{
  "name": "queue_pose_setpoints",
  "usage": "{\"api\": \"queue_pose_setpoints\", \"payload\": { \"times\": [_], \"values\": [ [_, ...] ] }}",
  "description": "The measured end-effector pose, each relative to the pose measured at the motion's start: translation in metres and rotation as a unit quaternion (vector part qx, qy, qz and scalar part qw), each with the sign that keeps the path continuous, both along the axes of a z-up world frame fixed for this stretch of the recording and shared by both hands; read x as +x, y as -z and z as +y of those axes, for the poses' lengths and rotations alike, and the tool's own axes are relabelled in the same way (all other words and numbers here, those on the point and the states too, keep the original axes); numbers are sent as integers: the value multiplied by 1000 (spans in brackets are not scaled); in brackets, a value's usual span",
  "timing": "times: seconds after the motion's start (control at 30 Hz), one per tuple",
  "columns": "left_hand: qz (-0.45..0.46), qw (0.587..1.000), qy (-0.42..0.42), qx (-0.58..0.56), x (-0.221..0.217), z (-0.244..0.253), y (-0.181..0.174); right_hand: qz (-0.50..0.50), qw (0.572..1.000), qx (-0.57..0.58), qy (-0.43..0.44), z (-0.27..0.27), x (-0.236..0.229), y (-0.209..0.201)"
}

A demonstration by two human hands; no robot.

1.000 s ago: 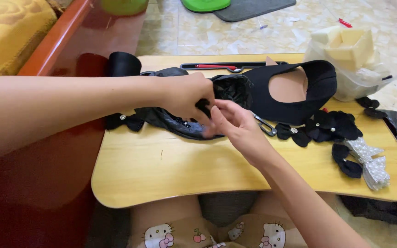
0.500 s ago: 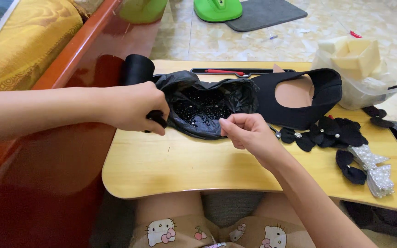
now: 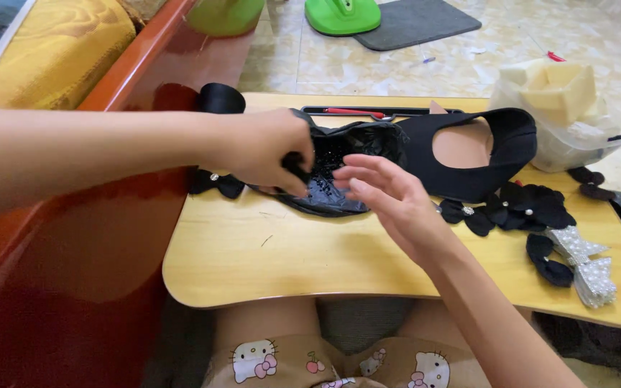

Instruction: Hand-stitching small black decorative bows onto a black fabric component

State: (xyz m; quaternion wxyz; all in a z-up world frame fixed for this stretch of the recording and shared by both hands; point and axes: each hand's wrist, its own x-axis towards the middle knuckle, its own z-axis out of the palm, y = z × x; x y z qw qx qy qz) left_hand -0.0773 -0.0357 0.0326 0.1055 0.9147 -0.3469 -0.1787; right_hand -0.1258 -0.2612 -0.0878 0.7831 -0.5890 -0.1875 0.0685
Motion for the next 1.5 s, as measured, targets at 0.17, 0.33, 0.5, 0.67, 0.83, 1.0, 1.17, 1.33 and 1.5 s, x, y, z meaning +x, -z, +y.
{"api": "queue_pose_setpoints", "payload": {
  "times": [0.17,0.33,0.5,0.67,0.83,1.0,1.17,1.33,1.5],
  "values": [
    [100,991,20,-87,14,-39,31,55,998,32,-5,11,5,6],
    [2,996,71,-56,32,-48,44,88,996,17,3,-15,8,19],
    [62,998,-17,5,16,-4,8,55,997,-42,16,-34,6,16],
    [78,994,-80,12,2,17,-7,48,998,-33,14,-31,12,13],
    [70,996,-53,6,7,16,-2,48,998,-37,10,-27,12,11],
    [78,996,-51,8,7,11,-9,49,998,-45,17,-31,10,14],
    [89,993,-65,36,-2,11,-14,55,997,-43,28,-37,12,20],
    [86,992,-79,49,-4,8,-17,55,997,-39,38,-43,13,19],
    [80,995,-35,38,14,-10,-13,-23,992,-66,101,-54,22,17]
  ]
}}
